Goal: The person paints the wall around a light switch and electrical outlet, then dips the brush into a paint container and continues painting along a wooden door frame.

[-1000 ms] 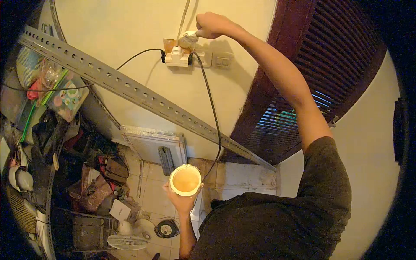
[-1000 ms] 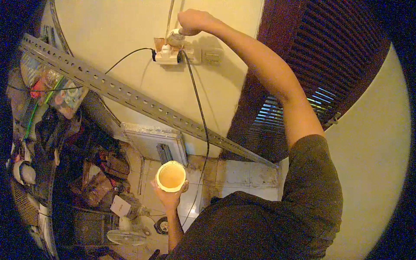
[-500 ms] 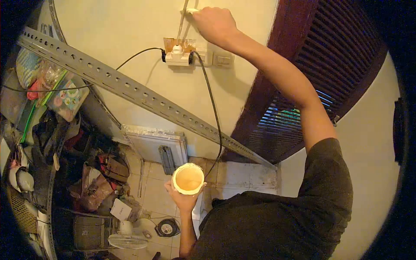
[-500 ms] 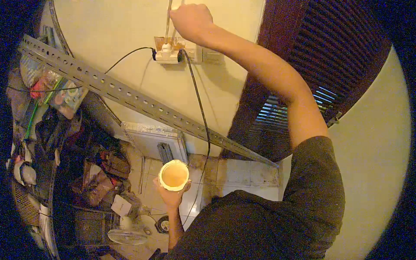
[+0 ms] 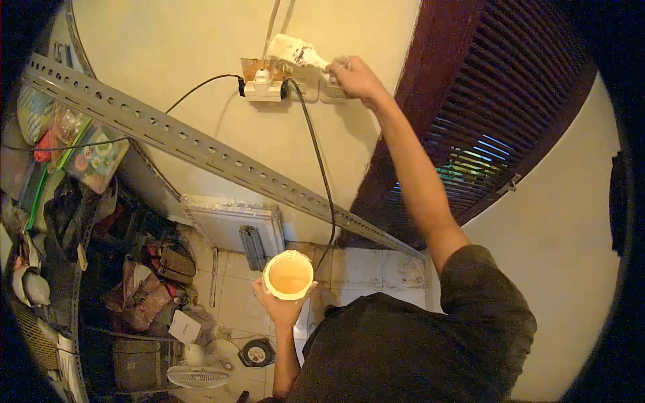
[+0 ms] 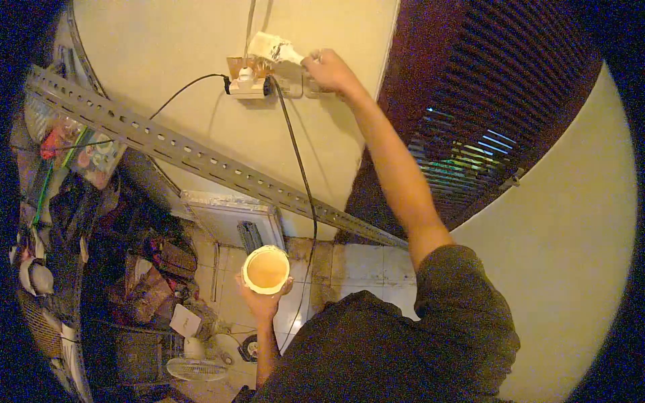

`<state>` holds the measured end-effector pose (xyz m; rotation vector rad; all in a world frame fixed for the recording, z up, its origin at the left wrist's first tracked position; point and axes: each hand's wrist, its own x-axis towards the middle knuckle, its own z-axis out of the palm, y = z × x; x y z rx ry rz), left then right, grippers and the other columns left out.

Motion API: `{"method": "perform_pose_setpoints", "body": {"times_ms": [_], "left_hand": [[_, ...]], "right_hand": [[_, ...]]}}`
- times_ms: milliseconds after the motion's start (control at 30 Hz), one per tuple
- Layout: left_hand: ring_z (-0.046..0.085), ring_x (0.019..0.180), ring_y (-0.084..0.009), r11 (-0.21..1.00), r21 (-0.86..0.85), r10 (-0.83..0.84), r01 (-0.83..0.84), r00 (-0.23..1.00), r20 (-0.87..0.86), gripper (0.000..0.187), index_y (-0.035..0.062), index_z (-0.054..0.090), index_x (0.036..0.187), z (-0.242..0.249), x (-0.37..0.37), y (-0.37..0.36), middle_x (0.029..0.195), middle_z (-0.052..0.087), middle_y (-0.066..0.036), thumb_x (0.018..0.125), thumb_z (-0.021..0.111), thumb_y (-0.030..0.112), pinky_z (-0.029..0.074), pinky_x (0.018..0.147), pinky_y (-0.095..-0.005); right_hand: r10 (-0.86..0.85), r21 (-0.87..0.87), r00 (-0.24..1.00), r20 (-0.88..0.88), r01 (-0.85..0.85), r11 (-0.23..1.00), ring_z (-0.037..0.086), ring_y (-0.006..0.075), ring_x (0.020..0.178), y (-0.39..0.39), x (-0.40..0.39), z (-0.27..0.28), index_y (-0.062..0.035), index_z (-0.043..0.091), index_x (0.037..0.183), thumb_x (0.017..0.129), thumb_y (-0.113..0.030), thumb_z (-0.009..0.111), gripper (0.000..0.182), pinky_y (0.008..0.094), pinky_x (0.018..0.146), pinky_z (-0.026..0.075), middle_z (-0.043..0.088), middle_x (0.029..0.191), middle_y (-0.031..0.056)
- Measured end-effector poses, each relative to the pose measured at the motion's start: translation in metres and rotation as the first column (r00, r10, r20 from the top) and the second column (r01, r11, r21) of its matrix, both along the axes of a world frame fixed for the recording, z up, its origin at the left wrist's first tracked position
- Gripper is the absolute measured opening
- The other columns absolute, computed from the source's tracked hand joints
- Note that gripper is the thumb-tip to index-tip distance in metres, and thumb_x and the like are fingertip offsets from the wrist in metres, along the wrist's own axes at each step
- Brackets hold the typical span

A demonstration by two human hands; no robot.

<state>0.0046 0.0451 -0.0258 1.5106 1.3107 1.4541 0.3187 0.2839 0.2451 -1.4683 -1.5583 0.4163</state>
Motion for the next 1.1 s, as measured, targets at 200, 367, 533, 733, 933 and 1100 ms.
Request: {"method": "perform_pose_setpoints", "body": {"times_ms": [200, 367, 533, 733, 933, 1100], "left_hand": [[0.052, 0.104, -0.0287, 0.999, 0.009, -0.048, 0.048, 0.999, -0.008, 0.083, -0.0008, 0.059, 0.116, 0.012, -0.003, -0.002, 0.112, 0.048, -0.013, 0.050, 0.098, 0.030, 0.045, 0.089, -0.0407], [0.054, 0.103, -0.0297, 0.999, -0.037, -0.033, 0.034, 0.999, 0.029, 0.084, -0.0012, 0.058, 0.118, 0.013, 0.008, -0.005, 0.112, 0.050, -0.014, 0.049, 0.098, 0.028, 0.046, 0.089, -0.0414], [0.054, 0.103, -0.0295, 0.999, 0.024, -0.039, 0.040, 0.998, -0.045, 0.084, -0.0011, 0.058, 0.118, 0.011, 0.016, -0.001, 0.113, 0.050, -0.014, 0.049, 0.098, 0.028, 0.046, 0.090, -0.0416], [0.054, 0.103, -0.0290, 0.997, 0.010, -0.073, 0.073, 0.997, -0.008, 0.084, -0.0009, 0.058, 0.118, 0.005, 0.022, 0.003, 0.112, 0.051, -0.013, 0.050, 0.098, 0.027, 0.046, 0.089, -0.0419], [0.055, 0.103, -0.0271, 0.992, -0.038, -0.116, 0.117, 0.993, 0.023, 0.080, -0.0012, 0.057, 0.117, 0.016, 0.025, 0.005, 0.113, 0.052, -0.013, 0.052, 0.098, 0.024, 0.046, 0.090, -0.0404], [0.055, 0.104, -0.0254, 0.991, -0.046, -0.126, 0.128, 0.991, 0.046, 0.080, -0.0019, 0.057, 0.116, 0.010, 0.023, 0.010, 0.111, 0.054, -0.012, 0.053, 0.098, 0.023, 0.046, 0.091, -0.0394]], "right_hand": [[-0.150, 0.348, 0.950, 0.273, 0.048, 0.936, 0.067, 0.0376, 0.074, 0.014, -0.001, -0.021, 0.0049, 0.067, 0.092, 0.082, -0.029, 0.059, 0.036, 0.0435, 0.071, 0.052, 0.067, 0.080, 0.0260], [-0.169, 0.348, 0.900, 0.402, 0.021, 0.937, 0.066, 0.0392, 0.080, 0.054, -0.008, -0.015, 0.0055, 0.065, 0.092, 0.084, -0.029, 0.059, 0.036, 0.0443, 0.075, 0.051, 0.066, 0.086, 0.0262], [-0.175, 0.269, 0.880, 0.441, 0.056, 0.961, 0.066, 0.0427, 0.085, 0.071, -0.035, -0.006, 0.0063, 0.065, 0.090, 0.084, -0.027, 0.058, 0.034, 0.0473, 0.079, 0.052, 0.066, 0.088, 0.0296], [-0.275, 0.219, 0.810, 0.518, 0.185, 0.958, 0.067, 0.0444, 0.083, 0.025, -0.057, 0.000, 0.0076, 0.062, 0.090, 0.084, -0.019, 0.058, 0.027, 0.0499, 0.076, 0.054, 0.066, 0.085, 0.0302], [-0.439, 0.243, 0.784, 0.438, 0.367, 0.898, 0.066, 0.0460, 0.083, -0.019, -0.040, -0.020, 0.0097, 0.058, 0.093, 0.085, -0.015, 0.056, 0.026, 0.0521, 0.076, 0.053, 0.065, 0.084, 0.0310], [-0.399, 0.241, 0.854, 0.335, 0.331, 0.912, 0.063, 0.0491, 0.083, -0.059, -0.024, -0.028, 0.0105, 0.057, 0.093, 0.087, -0.012, 0.052, 0.024, 0.0531, 0.077, 0.050, 0.063, 0.082, 0.0331]]}}
